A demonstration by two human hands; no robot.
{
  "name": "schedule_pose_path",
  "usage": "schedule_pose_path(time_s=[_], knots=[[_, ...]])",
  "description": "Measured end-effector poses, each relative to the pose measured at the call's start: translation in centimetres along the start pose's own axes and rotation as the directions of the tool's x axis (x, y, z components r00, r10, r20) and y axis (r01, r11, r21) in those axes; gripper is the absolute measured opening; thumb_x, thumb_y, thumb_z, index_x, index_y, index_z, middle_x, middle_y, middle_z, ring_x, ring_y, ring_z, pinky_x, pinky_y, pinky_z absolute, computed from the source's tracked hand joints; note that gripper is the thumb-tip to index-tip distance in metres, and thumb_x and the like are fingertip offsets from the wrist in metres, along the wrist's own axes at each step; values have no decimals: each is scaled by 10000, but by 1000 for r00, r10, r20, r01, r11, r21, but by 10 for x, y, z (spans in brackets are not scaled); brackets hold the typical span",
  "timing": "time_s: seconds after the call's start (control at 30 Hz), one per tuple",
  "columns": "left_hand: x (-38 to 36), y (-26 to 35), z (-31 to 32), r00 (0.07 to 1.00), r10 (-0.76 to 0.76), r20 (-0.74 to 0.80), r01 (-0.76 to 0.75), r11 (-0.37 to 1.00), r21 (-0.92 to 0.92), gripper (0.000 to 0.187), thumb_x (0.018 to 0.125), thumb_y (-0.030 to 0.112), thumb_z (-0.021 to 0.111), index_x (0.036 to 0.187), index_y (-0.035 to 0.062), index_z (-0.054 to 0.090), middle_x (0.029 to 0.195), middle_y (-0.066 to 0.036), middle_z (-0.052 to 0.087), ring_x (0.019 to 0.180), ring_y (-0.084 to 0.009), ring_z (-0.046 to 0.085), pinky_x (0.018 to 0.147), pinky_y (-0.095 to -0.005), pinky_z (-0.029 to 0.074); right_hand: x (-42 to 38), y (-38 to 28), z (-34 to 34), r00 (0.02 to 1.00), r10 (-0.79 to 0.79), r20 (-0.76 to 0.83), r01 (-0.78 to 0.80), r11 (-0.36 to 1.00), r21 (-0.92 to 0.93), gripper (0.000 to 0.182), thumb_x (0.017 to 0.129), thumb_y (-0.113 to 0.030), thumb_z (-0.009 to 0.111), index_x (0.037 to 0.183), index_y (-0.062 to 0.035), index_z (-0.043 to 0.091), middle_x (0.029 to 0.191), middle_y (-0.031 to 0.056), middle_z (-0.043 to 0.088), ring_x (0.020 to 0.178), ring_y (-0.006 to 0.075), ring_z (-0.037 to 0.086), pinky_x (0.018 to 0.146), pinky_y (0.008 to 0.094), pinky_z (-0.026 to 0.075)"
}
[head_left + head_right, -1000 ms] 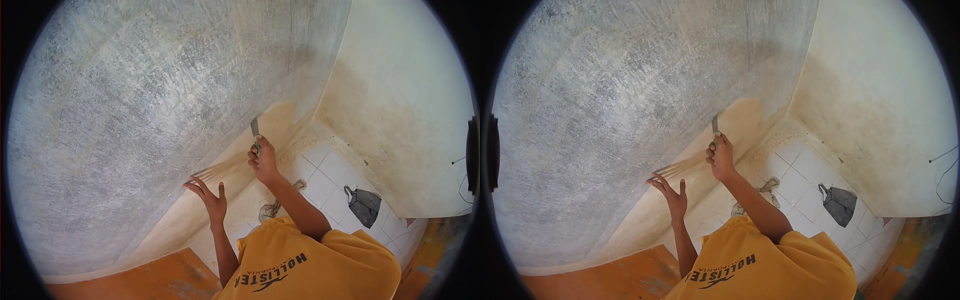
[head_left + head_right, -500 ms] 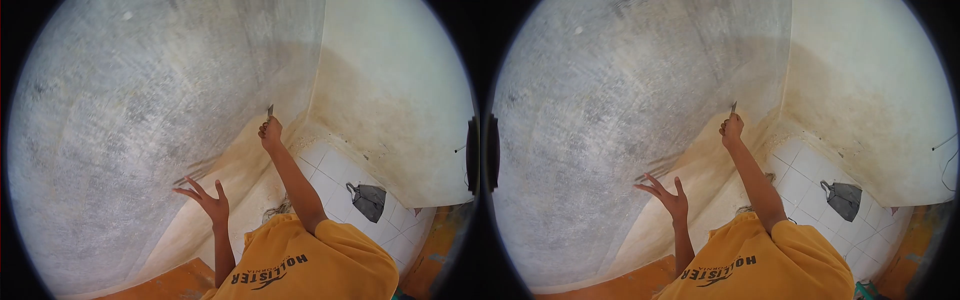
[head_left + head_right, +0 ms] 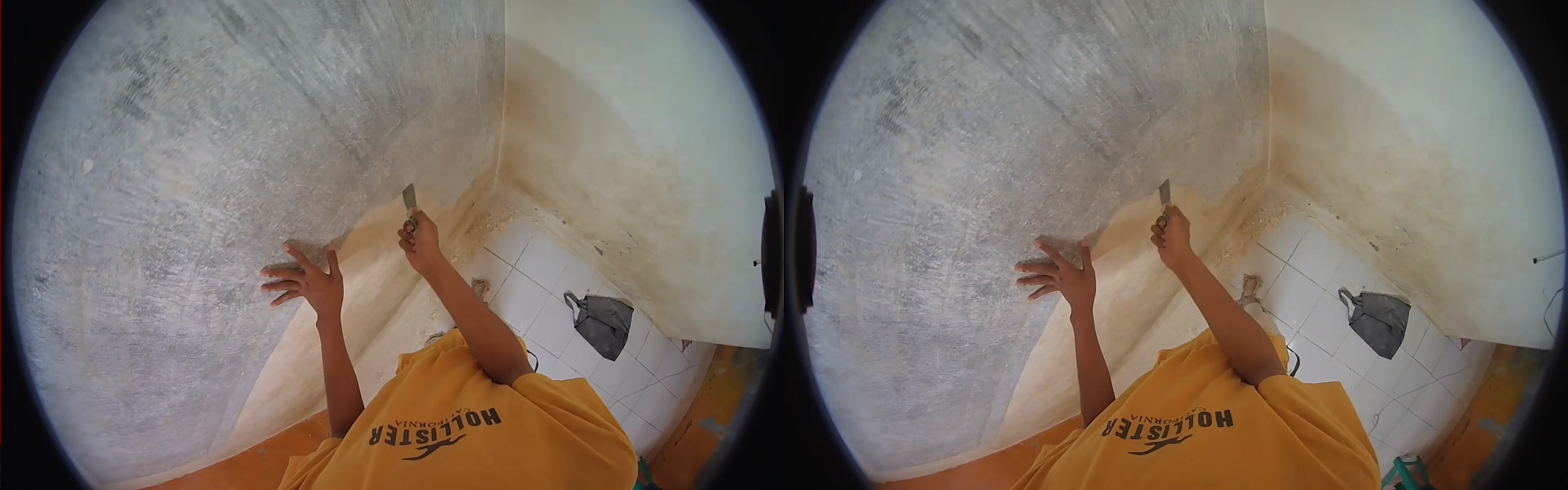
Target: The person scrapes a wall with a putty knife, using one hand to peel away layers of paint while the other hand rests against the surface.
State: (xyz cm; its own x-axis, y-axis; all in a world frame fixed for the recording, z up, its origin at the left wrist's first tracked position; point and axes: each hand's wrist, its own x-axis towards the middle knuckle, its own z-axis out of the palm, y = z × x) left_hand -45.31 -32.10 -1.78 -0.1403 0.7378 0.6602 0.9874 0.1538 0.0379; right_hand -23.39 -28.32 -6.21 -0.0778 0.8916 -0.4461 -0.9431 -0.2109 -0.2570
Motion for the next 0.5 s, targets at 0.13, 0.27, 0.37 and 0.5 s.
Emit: schedule_pose_path(time_s=[0.13, 0.27, 0.37, 0.5], knots=[[4, 1, 14, 993, -6, -114, 18, 994, 103, 1160, 859, 761, 607, 1656, 182, -5, 1533, -446, -293, 1321, -707, -351, 802, -931, -106, 13, -14, -8, 995, 95, -6, -94, 991, 92, 154, 1062, -258, 482, 956, -152, 447, 707, -11, 427, 508, 84, 315, 399, 246, 224], [5, 5, 16, 991, -37, -132, 54, 991, 124, 1198, 835, 799, 600, 1654, 190, -27, 1531, -447, -294, 1328, -710, -335, 813, -929, -104, 33, -30, -18, 990, 140, -26, -136, 985, 110, 175, 1060, -265, 487, 940, -151, 430, 707, -10, 430, 499, 87, 315, 390, 243, 223], [3, 3, 15, 993, -37, -113, 52, 990, 130, 1207, 837, 805, 591, 1651, 183, -47, 1529, -451, -293, 1332, -713, -324, 821, -928, -103, 25, -28, -19, 979, 202, 6, -201, 972, 124, 179, 1064, -263, 482, 937, -150, 423, 704, -8, 431, 496, 87, 317, 386, 241, 224], [3, 5, 12, 995, -42, -93, 55, 989, 134, 1214, 847, 804, 578, 1647, 151, -60, 1525, -456, -290, 1329, -716, -324, 828, -928, -102, 38, -38, -27, 972, 233, -18, -229, 964, 139, 180, 1076, -263, 463, 941, -153, 417, 707, -9, 430, 504, 85, 328, 388, 240, 226]])
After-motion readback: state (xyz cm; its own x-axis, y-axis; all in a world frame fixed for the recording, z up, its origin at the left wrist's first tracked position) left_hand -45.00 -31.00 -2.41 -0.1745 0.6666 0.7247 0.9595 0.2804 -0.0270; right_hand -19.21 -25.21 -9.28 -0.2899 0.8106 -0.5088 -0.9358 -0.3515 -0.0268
